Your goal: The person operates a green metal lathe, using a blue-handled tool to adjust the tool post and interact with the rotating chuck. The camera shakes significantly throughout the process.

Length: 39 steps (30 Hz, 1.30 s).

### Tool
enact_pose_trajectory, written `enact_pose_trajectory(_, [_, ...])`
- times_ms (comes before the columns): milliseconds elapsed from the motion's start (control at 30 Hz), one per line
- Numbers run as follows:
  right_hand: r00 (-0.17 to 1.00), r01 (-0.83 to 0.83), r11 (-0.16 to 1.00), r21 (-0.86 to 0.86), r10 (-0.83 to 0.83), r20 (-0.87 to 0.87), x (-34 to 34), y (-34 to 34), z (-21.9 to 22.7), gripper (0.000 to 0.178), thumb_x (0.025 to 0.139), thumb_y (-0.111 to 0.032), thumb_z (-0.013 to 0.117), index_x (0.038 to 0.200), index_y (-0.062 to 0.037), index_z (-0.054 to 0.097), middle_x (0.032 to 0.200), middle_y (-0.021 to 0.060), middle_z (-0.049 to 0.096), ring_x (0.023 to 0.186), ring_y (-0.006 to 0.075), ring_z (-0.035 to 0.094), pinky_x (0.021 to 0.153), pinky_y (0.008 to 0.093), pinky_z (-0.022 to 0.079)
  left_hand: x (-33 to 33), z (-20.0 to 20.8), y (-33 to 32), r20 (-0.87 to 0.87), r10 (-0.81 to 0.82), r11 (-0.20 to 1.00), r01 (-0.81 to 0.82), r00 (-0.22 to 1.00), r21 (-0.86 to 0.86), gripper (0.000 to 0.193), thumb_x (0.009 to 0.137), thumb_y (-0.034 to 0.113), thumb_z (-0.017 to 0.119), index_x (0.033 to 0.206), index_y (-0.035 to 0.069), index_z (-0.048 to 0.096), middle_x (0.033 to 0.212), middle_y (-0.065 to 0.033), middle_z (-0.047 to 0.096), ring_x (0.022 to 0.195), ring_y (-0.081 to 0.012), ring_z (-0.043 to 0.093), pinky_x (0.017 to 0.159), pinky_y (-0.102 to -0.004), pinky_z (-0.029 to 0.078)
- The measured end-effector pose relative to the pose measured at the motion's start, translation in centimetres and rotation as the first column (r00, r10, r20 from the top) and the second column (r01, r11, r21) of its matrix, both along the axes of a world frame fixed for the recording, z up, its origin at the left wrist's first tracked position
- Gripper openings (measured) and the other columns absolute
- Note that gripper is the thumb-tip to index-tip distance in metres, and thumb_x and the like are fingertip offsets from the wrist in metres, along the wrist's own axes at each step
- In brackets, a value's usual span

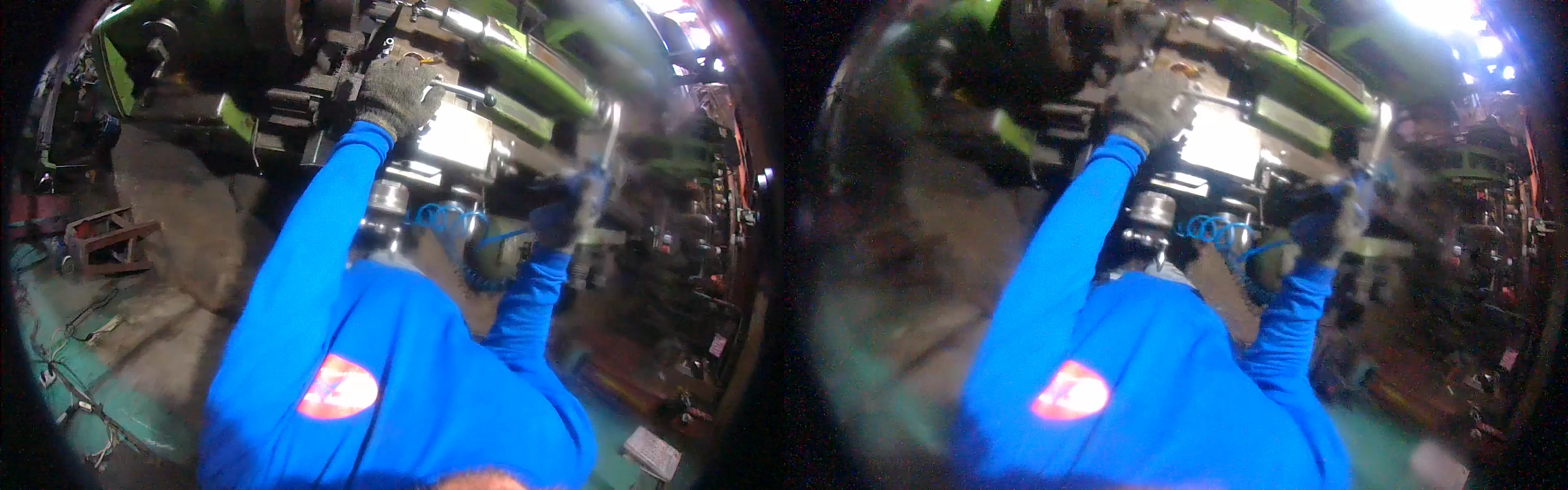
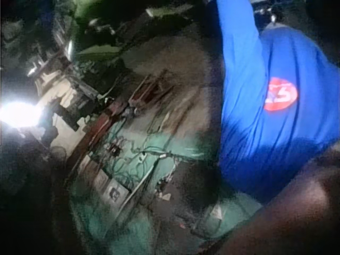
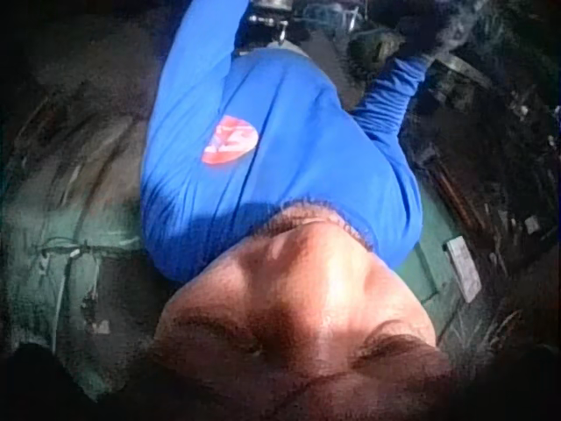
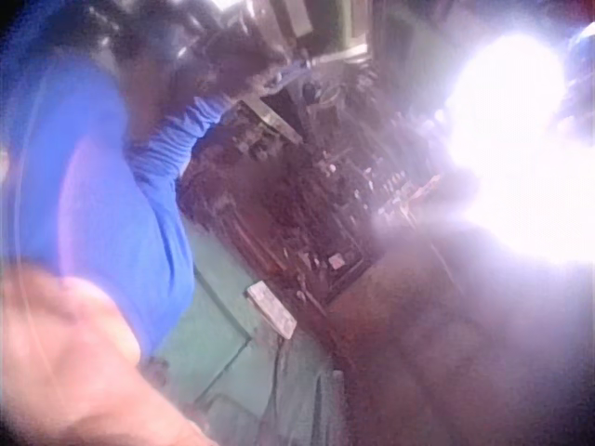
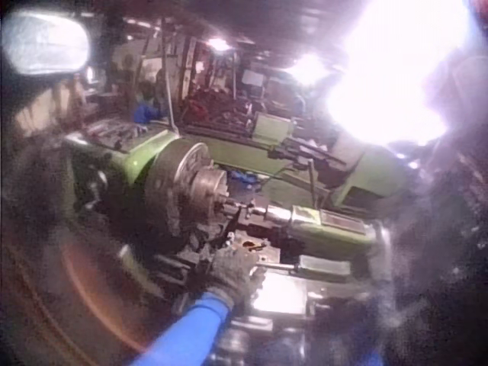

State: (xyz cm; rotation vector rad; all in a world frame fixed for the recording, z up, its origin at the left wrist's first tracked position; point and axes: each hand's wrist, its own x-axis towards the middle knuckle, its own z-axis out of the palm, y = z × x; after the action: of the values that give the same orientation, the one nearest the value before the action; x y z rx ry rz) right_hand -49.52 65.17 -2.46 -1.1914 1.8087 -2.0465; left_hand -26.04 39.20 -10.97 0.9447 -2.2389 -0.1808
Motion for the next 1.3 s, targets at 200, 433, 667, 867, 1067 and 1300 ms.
enact_pose_trajectory(200, [0.939, -0.202, 0.972, -0.123, 0.228, 0.259, 8.1, -5.5, 3.8, 0.030, 0.107, -0.031, 0.063, 0.108, -0.0020, 0.068, 0.087, 0.0107, 0.073, 0.074, 0.0201, 0.071, 0.067, 0.0374, 0.061, 0.2, -0.4, -0.1, -0.197, -0.073, 0.997, 0.068, 0.978, -0.035, 0.036, 0.086, 0.044, 0.068, 0.109, 0.017, 0.074, 0.105, -0.0127, 0.068, 0.104, -0.0345, 0.064, 0.091, -0.0547, 0.047])
enact_pose_trajectory(433, [0.988, -0.150, 0.967, -0.208, 0.154, 0.003, 10.9, -15.5, 4.4, 0.044, 0.107, -0.035, 0.063, 0.137, -0.0030, 0.058, 0.094, 0.0084, 0.071, 0.080, 0.0153, 0.070, 0.069, 0.0287, 0.057, 0.1, -0.2, -0.3, -0.233, -0.027, 0.990, -0.006, 0.972, -0.139, 0.034, 0.087, 0.046, 0.067, 0.104, 0.019, 0.078, 0.105, -0.0090, 0.074, 0.098, -0.0322, 0.070, 0.087, -0.0499, 0.053])
enact_pose_trajectory(667, [0.808, 0.256, 0.933, 0.254, -0.062, -0.586, 9.8, -18.8, -1.8, 0.057, 0.098, -0.051, 0.068, 0.142, -0.0159, 0.062, 0.111, 0.0240, 0.074, 0.101, 0.0441, 0.072, 0.090, 0.0520, 0.056, 1.0, 2.4, 1.2, -0.150, 0.014, 0.996, -0.028, 0.989, -0.090, 0.031, 0.081, 0.037, 0.073, 0.105, 0.018, 0.078, 0.096, -0.0140, 0.070, 0.099, -0.0383, 0.067, 0.081, -0.0529, 0.052])
enact_pose_trajectory(867, [0.873, -0.090, 0.980, 0.179, 0.164, -0.460, 7.4, -16.4, -3.0, 0.079, 0.088, -0.037, 0.084, 0.150, -0.0002, 0.051, 0.142, 0.0240, 0.061, 0.128, 0.0381, 0.061, 0.111, 0.0468, 0.048, 0.4, 2.0, 0.9, -0.239, -0.001, 0.978, -0.050, 0.971, -0.205, 0.019, 0.080, 0.026, 0.072, 0.095, 0.016, 0.076, 0.093, -0.0108, 0.070, 0.099, -0.0346, 0.068, 0.081, -0.0487, 0.052])
enact_pose_trajectory(1067, [0.957, 0.107, 0.983, 0.148, -0.062, -0.284, -2.2, -9.8, -9.4, 0.062, 0.091, -0.023, 0.079, 0.143, 0.0038, 0.058, 0.141, 0.0222, 0.062, 0.135, 0.0351, 0.056, 0.114, 0.0476, 0.046, -0.3, 4.1, 1.2, -0.208, 0.055, 0.977, -0.096, 0.977, -0.190, 0.018, 0.086, 0.029, 0.072, 0.091, 0.013, 0.074, 0.095, -0.0127, 0.072, 0.092, -0.0345, 0.068, 0.081, -0.0471, 0.051])
enact_pose_trajectory(1300, [0.871, 0.456, 0.824, 0.337, -0.336, -0.358, -27.6, -2.8, -19.5, 0.049, 0.104, -0.027, 0.065, 0.139, 0.0071, 0.060, 0.143, 0.0228, 0.061, 0.132, 0.0330, 0.057, 0.117, 0.0442, 0.041, 0.5, 0.5, 0.4, -0.061, 0.224, 0.974, -0.223, 0.973, 0.029, 0.021, 0.095, 0.026, 0.067, 0.107, 0.011, 0.077, 0.111, -0.0146, 0.074, 0.101, -0.0373, 0.067, 0.090, -0.0502, 0.051])
